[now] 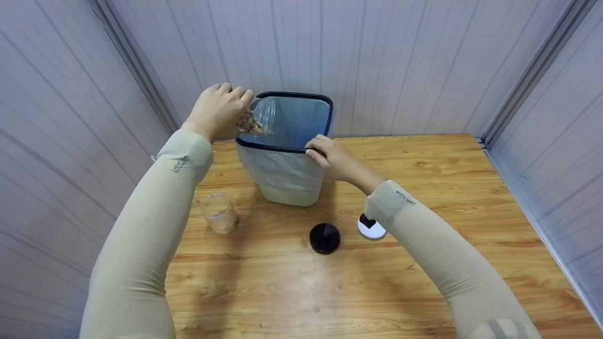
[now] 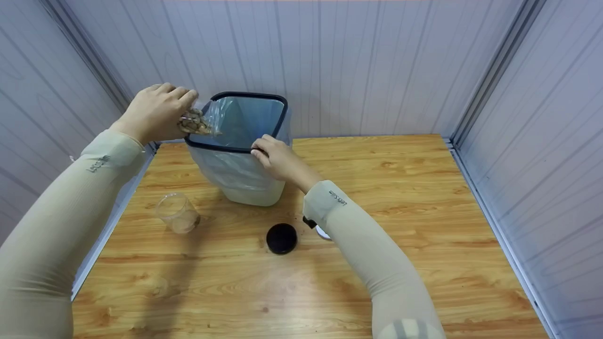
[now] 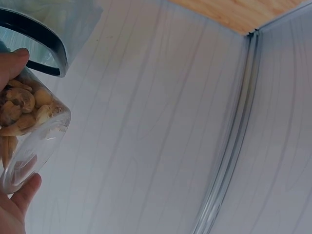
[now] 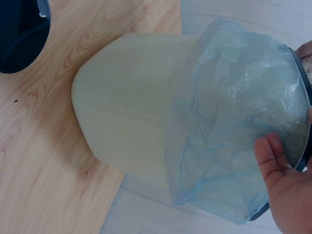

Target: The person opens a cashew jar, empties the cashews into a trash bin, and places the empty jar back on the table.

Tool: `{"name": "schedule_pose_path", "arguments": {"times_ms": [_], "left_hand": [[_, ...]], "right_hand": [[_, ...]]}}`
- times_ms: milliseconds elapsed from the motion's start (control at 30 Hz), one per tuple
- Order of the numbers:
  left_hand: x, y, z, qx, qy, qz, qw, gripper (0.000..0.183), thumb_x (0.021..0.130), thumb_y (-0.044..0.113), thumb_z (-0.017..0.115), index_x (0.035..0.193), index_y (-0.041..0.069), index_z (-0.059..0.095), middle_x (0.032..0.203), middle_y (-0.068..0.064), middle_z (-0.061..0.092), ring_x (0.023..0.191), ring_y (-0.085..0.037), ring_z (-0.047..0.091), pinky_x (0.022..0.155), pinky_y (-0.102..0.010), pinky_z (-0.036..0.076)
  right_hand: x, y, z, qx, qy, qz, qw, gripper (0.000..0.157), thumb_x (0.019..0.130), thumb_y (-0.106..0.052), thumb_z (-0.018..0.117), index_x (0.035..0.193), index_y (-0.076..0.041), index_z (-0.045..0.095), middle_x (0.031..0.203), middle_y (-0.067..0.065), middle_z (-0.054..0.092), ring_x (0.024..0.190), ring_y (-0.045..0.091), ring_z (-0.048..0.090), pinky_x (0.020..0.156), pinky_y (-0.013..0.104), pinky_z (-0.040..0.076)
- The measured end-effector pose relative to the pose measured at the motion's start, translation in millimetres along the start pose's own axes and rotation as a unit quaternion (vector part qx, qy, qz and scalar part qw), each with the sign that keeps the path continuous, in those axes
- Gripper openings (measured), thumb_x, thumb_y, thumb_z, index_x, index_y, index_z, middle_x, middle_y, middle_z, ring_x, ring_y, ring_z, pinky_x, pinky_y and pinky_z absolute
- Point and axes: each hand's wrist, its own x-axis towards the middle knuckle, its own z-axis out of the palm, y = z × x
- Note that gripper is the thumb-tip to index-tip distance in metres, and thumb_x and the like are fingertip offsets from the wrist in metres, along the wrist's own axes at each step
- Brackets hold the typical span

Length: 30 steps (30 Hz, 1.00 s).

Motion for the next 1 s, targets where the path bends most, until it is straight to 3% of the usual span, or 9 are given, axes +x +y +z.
{"name": "schedule_pose_path", "arguments": {"times_ms": [567,833,1000], "left_hand": [[0.8,1.2,-2.1,0.022,-0.026,0.001,0.9994,0.072,0.081,0.015,0.083,0.144,-0.004,0.054,0.133,-0.027,0.067,0.119,-0.049,0.065,0.110,-0.061,0.054],[0.7,1.1,-0.7,0.020,-0.019,0.002,0.9996,0.069,0.081,0.017,0.083,0.141,-0.005,0.055,0.130,-0.027,0.067,0.116,-0.049,0.066,0.108,-0.061,0.055],[0.5,0.5,-0.7,0.017,-0.014,0.004,0.9998,0.058,0.085,0.013,0.076,0.137,-0.005,0.056,0.128,-0.027,0.068,0.114,-0.050,0.066,0.106,-0.061,0.055]], "right_hand": [[0.5,-1.0,3.7,0.004,0.009,0.000,1.000,0.026,0.114,-0.016,0.053,0.118,0.003,0.071,0.112,0.021,0.065,0.098,0.033,0.059,0.089,0.042,0.051],[0.6,-0.9,4.3,0.004,0.005,0.000,1.000,0.026,0.115,-0.016,0.053,0.118,0.002,0.071,0.113,0.020,0.065,0.099,0.031,0.059,0.089,0.042,0.051],[0.5,-0.8,2.8,0.004,0.004,0.002,1.000,0.026,0.115,-0.016,0.053,0.119,0.003,0.071,0.115,0.020,0.066,0.101,0.032,0.060,0.092,0.044,0.052]]}}
